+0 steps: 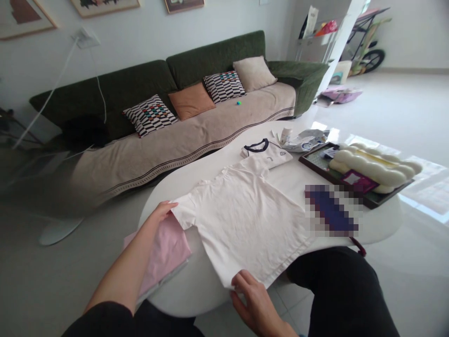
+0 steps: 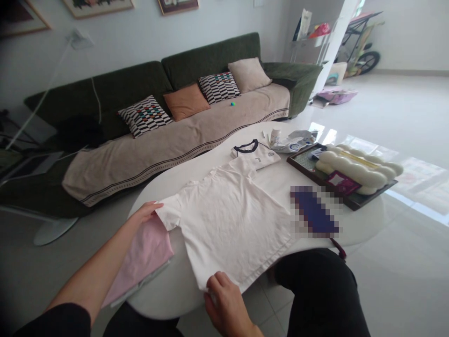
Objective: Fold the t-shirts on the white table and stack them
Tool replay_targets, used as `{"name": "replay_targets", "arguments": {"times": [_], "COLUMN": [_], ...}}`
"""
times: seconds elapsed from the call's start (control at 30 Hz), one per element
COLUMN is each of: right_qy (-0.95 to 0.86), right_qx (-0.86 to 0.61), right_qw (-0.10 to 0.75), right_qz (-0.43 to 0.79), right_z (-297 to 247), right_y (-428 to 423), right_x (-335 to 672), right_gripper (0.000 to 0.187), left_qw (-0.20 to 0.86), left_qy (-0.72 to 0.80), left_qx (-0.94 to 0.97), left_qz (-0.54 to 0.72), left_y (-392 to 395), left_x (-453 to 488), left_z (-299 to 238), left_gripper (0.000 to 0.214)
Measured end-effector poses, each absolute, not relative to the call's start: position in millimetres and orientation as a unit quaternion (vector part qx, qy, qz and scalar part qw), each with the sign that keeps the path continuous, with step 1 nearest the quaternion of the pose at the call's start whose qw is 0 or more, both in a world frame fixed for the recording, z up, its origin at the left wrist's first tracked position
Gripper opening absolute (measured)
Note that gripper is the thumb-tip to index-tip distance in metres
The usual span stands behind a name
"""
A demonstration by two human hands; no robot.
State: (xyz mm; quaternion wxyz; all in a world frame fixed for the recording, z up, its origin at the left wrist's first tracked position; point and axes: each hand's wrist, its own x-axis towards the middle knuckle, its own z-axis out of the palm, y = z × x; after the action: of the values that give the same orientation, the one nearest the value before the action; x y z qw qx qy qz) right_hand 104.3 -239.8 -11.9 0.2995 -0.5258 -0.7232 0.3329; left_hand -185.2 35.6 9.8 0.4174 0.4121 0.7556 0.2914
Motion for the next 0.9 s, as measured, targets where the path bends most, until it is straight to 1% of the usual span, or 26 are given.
{"name": "replay_targets", "arguments": {"times": [0.07, 0.1, 0.23, 0.33, 0.43, 0.57, 0.7, 0.83, 0.9], "right_qy": [-0.675, -0.656, -0.607, -0.597, -0.596, -0.593, -0.607, -0.623, -0.662], "right_qx": [-0.546, -0.551, -0.583, -0.614, -0.627, -0.634, -0.646, -0.695, -0.672], "right_qw": [0.323, 0.336, 0.38, 0.383, 0.378, 0.364, 0.329, 0.289, 0.288], "right_qz": [0.378, 0.392, 0.383, 0.347, 0.33, 0.338, 0.325, 0.213, 0.167], "right_z": [-7, -7, -22, -41, -58, -68, -69, -57, -50], "right_y": [-233, -230, -222, -220, -220, -220, -222, -222, -217], "right_x": [117, 124, 153, 175, 190, 198, 203, 203, 194], "right_gripper": [0.005, 0.007, 0.009, 0.008, 0.007, 0.006, 0.01, 0.022, 0.027], "left_qw": [0.431, 0.434, 0.43, 0.42, 0.403, 0.366, 0.305, 0.234, 0.213], "left_qy": [0.753, 0.751, 0.739, 0.735, 0.741, 0.748, 0.728, 0.696, 0.665], "left_qx": [0.411, 0.415, 0.443, 0.462, 0.477, 0.503, 0.561, 0.629, 0.675], "left_qz": [0.28, 0.275, 0.268, 0.263, 0.247, 0.232, 0.248, 0.257, 0.239], "left_y": [49, 58, 107, 137, 152, 152, 144, 113, 89], "left_x": [-174, -165, -108, -54, -7, 24, 16, -9, -16], "left_z": [21, 26, 39, 29, 1, -32, -34, -27, -33], "left_gripper": [0.018, 0.018, 0.015, 0.018, 0.022, 0.025, 0.028, 0.032, 0.035]}}
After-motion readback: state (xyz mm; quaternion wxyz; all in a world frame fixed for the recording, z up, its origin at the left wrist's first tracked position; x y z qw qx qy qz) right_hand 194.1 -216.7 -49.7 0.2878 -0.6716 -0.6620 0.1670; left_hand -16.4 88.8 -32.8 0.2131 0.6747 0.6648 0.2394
